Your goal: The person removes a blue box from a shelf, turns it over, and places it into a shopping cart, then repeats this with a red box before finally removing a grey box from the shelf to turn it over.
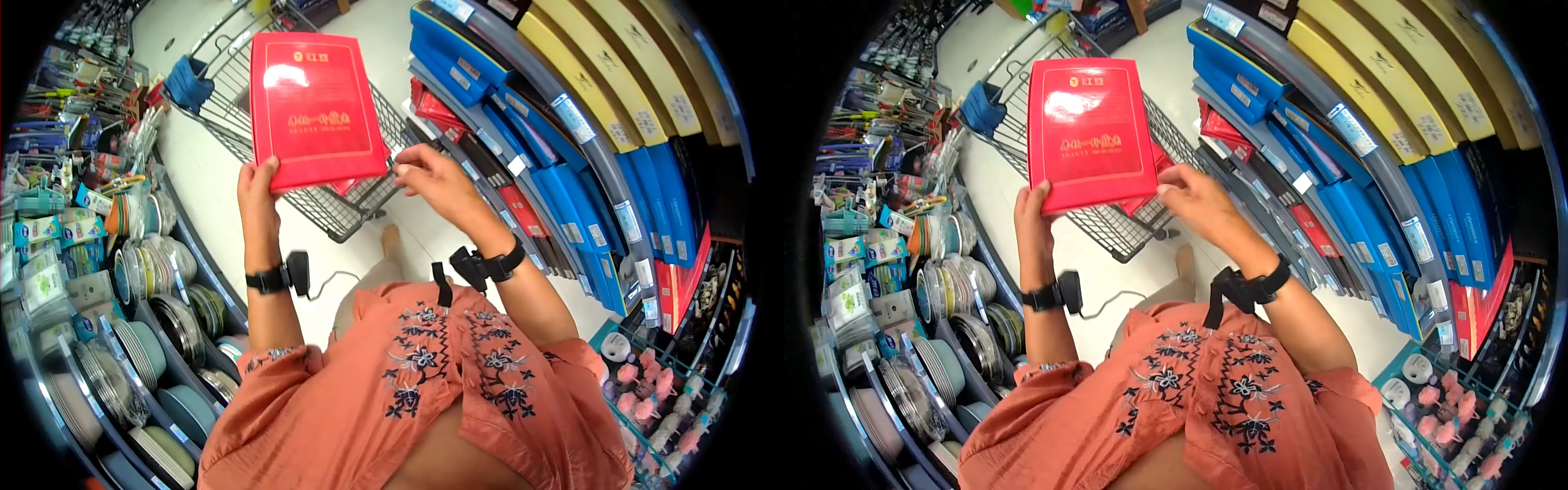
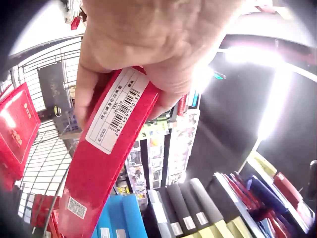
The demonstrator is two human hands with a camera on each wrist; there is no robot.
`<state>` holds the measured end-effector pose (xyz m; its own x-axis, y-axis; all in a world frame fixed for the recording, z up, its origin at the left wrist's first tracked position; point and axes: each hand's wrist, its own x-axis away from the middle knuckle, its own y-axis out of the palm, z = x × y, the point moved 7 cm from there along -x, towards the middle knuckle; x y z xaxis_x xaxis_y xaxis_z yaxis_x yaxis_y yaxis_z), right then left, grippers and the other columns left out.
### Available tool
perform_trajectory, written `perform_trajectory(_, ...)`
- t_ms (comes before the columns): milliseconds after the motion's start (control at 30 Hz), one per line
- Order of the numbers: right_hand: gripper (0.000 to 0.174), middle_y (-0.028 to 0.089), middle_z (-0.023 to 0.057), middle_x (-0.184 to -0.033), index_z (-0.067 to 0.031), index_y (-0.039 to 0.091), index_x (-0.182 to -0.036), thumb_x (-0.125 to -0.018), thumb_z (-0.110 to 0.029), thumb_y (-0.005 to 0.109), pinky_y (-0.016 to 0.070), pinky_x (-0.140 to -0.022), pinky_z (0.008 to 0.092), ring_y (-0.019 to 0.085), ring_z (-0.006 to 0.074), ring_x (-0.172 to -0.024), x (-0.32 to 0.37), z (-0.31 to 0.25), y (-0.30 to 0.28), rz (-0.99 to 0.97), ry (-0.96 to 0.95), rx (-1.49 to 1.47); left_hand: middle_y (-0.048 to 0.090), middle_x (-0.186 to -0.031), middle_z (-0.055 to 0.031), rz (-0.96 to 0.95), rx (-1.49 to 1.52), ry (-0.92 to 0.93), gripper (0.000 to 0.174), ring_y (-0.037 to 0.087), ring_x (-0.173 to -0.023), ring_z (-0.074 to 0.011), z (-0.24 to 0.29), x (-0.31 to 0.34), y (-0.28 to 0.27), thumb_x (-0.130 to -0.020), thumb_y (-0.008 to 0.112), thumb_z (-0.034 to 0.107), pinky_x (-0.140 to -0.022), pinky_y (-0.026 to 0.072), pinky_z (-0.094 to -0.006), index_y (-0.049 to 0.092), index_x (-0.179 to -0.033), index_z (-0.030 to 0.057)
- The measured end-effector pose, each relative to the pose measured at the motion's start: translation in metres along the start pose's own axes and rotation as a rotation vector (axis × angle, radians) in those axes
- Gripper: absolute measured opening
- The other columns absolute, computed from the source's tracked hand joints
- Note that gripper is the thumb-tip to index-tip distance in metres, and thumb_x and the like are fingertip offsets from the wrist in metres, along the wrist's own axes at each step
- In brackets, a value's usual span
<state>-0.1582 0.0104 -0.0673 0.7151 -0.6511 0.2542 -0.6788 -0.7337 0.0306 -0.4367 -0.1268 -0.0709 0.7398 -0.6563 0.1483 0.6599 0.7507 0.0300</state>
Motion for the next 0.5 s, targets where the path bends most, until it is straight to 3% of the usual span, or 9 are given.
perform_trajectory(200, 0.043, 0.063, 0.0133, -0.125, 0.0014, 0.054, -0.135, -0.099, -0.021, 0.064, 0.0516, -0.096, 0.0322, 0.063, 0.0178, -0.112, 0.025, -0.059, 0.032, 0.037, -0.274, 0.041, 0.063, -0.098, -0.0036, -0.069, 0.002, 0.162, 0.024, 0.057, -0.088, -0.009, 0.055, 0.097, 0.034, -0.095, 0.064, 0.018, -0.085, 0.0456, -0.0252, 0.056, -0.109, 0.0009)
perform_trajectory(233, 0.048, 0.064, 0.0216, -0.121, 0.0032, 0.054, -0.133, -0.096, -0.025, 0.067, 0.0533, -0.093, 0.0368, 0.066, 0.0274, -0.108, 0.03, -0.065, 0.037, 0.054, -0.365, 0.007, 0.063, -0.1, -0.0037, -0.088, 0.015, 0.188, 0.024, 0.057, -0.09, -0.0091, 0.058, 0.108, 0.038, -0.095, 0.063, 0.017, -0.086, 0.0455, -0.0254, 0.055, -0.11, 0.0007)
perform_trajectory(267, 0.048, 0.063, 0.0228, -0.121, 0.0028, 0.054, -0.133, -0.096, -0.024, 0.067, 0.0537, -0.092, 0.0379, 0.065, 0.0295, -0.109, 0.042, -0.073, 0.036, 0.098, -0.421, 0.087, 0.063, -0.101, -0.0039, -0.108, 0.027, 0.212, 0.025, 0.058, -0.091, -0.0092, 0.06, 0.118, 0.041, -0.095, 0.063, 0.017, -0.088, 0.0453, -0.0256, 0.054, -0.111, 0.0006)
perform_trajectory(500, 0.053, 0.061, 0.0217, -0.12, 0.0043, 0.051, -0.138, -0.097, -0.025, 0.067, 0.0534, -0.094, 0.0368, 0.064, 0.0292, -0.11, 0.13, -0.113, 0.024, 0.177, -0.531, 0.127, 0.062, -0.108, -0.0065, -0.171, -0.066, 0.342, 0.032, 0.057, -0.098, -0.0107, 0.086, 0.187, 0.056, -0.093, 0.064, 0.017, -0.092, 0.0456, -0.027, 0.052, -0.118, 0.0001)
